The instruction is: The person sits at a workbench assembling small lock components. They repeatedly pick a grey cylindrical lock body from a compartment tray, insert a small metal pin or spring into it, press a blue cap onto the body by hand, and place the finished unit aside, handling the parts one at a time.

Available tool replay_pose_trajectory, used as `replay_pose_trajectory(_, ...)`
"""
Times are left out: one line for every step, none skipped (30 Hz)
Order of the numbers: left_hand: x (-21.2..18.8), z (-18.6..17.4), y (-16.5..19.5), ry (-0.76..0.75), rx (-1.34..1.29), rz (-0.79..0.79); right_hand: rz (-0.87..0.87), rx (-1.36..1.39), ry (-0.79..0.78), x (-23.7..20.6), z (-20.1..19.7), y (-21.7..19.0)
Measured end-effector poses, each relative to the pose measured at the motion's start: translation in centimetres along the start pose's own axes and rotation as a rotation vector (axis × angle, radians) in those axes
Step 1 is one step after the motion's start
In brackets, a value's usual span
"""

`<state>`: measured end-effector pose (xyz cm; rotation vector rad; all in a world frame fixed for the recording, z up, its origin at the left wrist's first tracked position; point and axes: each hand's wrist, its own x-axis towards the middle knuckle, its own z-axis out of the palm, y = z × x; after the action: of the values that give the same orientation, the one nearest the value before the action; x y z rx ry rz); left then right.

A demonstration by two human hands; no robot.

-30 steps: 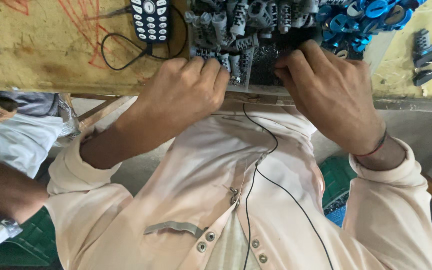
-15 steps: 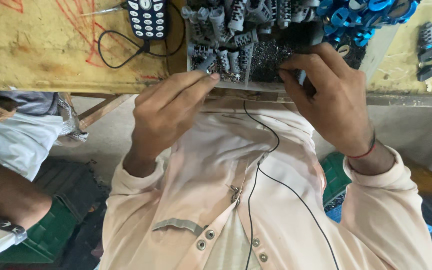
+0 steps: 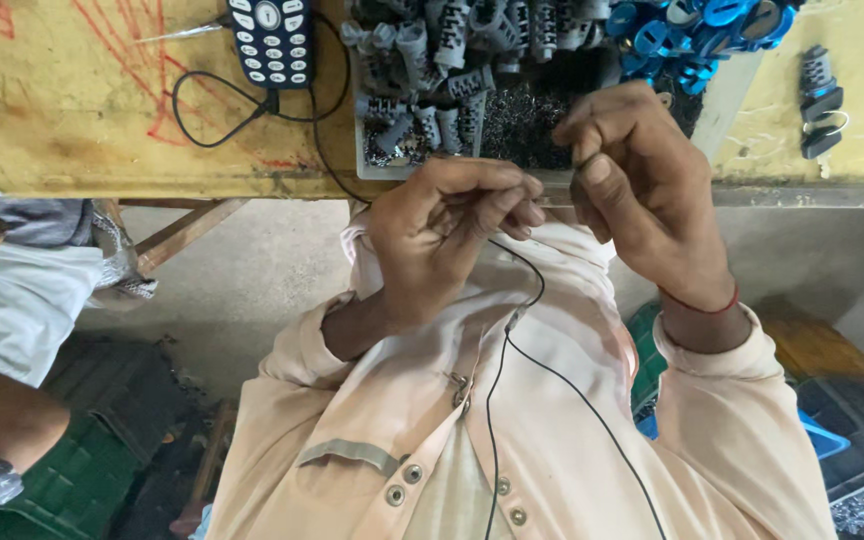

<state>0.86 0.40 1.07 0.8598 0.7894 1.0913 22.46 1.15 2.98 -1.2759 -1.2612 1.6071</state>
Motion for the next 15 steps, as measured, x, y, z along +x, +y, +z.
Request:
replay_pose_trajectory(0.0,0.1,0.1,-0.012,0.011,-0.002,0.006,0.043,-0.014,-0.1,0.0,-0.1)
replay_pose_trajectory(0.2,0.1,0.1,-0.020,0.076,0.019,0.017,0.099,-0.026,-0.1,0.0,-0.1)
replay_pose_trajectory(0.3,0.2,0.2,-0.027,0.140,0.040,0.028,0.155,-0.038,-0.2,0.0,-0.2)
replay_pose_trajectory(0.5,0.2,0.2,-0.029,0.255,0.087,0.026,0.167,-0.047,-0.3,0.1,-0.2)
replay_pose_trajectory(0.7,0.2,0.2,-0.031,0.370,0.133,0.024,0.178,-0.055,-0.3,0.1,-0.2)
replay_pose_trajectory(0.8,0.2,0.3,-0.062,0.397,0.150,0.027,0.192,-0.064,-0.4,0.3,-0.2)
replay_pose_trajectory(0.9,0.1,0.4,-0.093,0.423,0.168,0.030,0.206,-0.072,-0.4,0.4,-0.2)
replay_pose_trajectory(0.9,0.3,0.4,-0.089,0.405,0.164,0.035,0.223,-0.081,-0.4,0.5,-0.2)
replay_pose_trajectory(1.0,0.4,0.4,-0.086,0.387,0.160,0.040,0.239,-0.092,-0.4,0.6,-0.2)
replay_pose_trajectory(1.0,0.9,0.2,-0.047,0.326,0.130,0.050,0.239,-0.096,-0.4,0.7,-0.2)
replay_pose_trajectory(0.9,1.2,0.0,-0.009,0.265,0.098,0.062,0.241,-0.100,-0.4,0.9,-0.2)
replay_pose_trajectory(0.9,1.3,0.0,-0.005,0.198,0.065,0.072,0.244,-0.104,-0.4,1.0,-0.2)
replay_pose_trajectory(0.9,1.3,-0.1,-0.001,0.130,0.030,0.078,0.251,-0.112,-0.4,1.1,-0.2)
replay_pose_trajectory(0.9,1.3,-0.3,-0.001,0.061,-0.003,0.080,0.256,-0.117,-0.5,1.2,-0.1)
replay_pose_trajectory(0.9,1.1,-0.3,-0.021,0.136,0.051,0.079,0.250,-0.116,-0.5,1.2,0.0)
